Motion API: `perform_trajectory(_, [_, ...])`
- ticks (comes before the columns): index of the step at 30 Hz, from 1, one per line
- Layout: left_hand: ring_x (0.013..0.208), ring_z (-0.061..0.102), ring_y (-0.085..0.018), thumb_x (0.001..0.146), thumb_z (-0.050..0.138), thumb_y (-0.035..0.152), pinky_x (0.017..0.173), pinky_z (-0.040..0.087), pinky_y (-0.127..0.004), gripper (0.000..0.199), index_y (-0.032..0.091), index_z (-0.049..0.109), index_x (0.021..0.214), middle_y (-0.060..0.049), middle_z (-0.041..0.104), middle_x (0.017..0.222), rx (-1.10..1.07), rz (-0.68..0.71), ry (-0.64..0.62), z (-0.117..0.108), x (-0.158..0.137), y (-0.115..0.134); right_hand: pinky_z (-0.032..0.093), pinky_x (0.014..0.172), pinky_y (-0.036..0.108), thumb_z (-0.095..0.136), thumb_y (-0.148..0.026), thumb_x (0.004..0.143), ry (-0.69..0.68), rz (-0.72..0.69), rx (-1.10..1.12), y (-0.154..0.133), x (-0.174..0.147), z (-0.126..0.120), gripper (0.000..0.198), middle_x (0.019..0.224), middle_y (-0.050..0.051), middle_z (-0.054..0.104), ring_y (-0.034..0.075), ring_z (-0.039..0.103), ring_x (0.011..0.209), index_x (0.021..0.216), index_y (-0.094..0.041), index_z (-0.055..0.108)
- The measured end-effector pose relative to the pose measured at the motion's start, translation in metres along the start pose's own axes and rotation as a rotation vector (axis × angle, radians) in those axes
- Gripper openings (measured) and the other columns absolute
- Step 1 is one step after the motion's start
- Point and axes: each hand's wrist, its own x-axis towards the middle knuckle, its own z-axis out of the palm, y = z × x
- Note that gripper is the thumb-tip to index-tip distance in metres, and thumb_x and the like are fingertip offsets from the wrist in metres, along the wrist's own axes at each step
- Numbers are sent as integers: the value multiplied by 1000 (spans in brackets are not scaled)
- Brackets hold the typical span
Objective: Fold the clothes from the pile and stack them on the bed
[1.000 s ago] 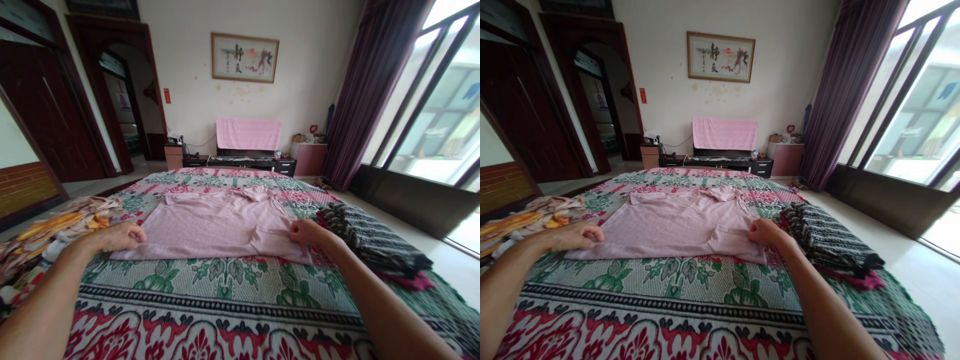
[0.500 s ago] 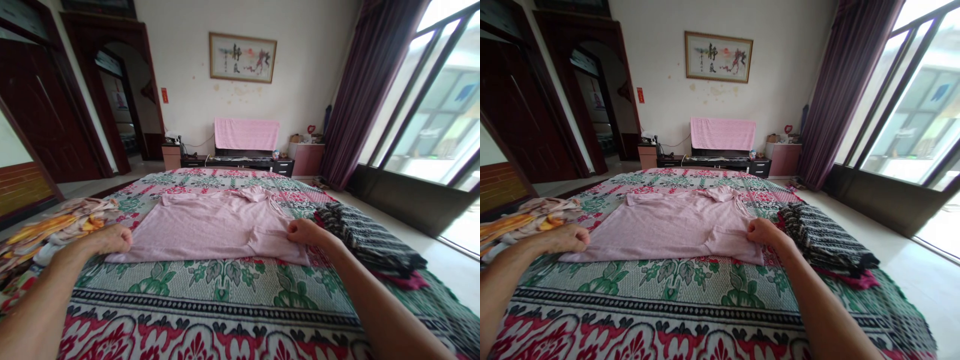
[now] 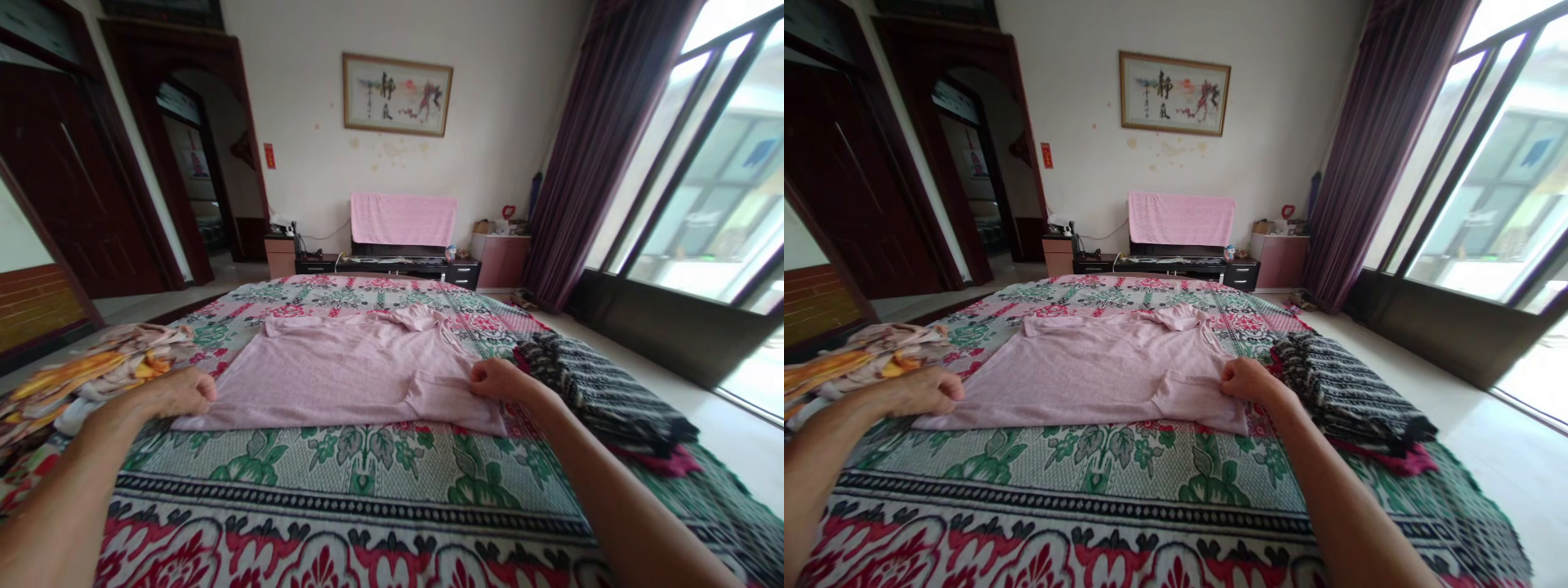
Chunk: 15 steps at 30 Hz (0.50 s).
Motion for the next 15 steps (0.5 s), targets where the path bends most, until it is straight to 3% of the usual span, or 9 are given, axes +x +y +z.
perform_trajectory(9, [61, 53, -18, 45, 45, 27, 52, 32, -23, 27, 17, 62, 64, 3, 56, 54, 48, -57, 35, -2, -2, 5, 37, 59, 21, 57, -15, 66, 185, 59, -15, -3, 2, -2, 15, 69, 3, 69, 15, 60, 68, 72, -15, 71])
perform_trajectory(15, [57, 54, -17, 44, 47, 24, 49, 32, -22, 25, 18, 64, 61, 5, 56, 49, 65, -63, 129, 1, -4, 8, 38, 62, 23, 54, -13, 68, 134, 47, -69, -7, 2, 1, 22, 80, 7, 72, 18, 63, 76, 80, -14, 72])
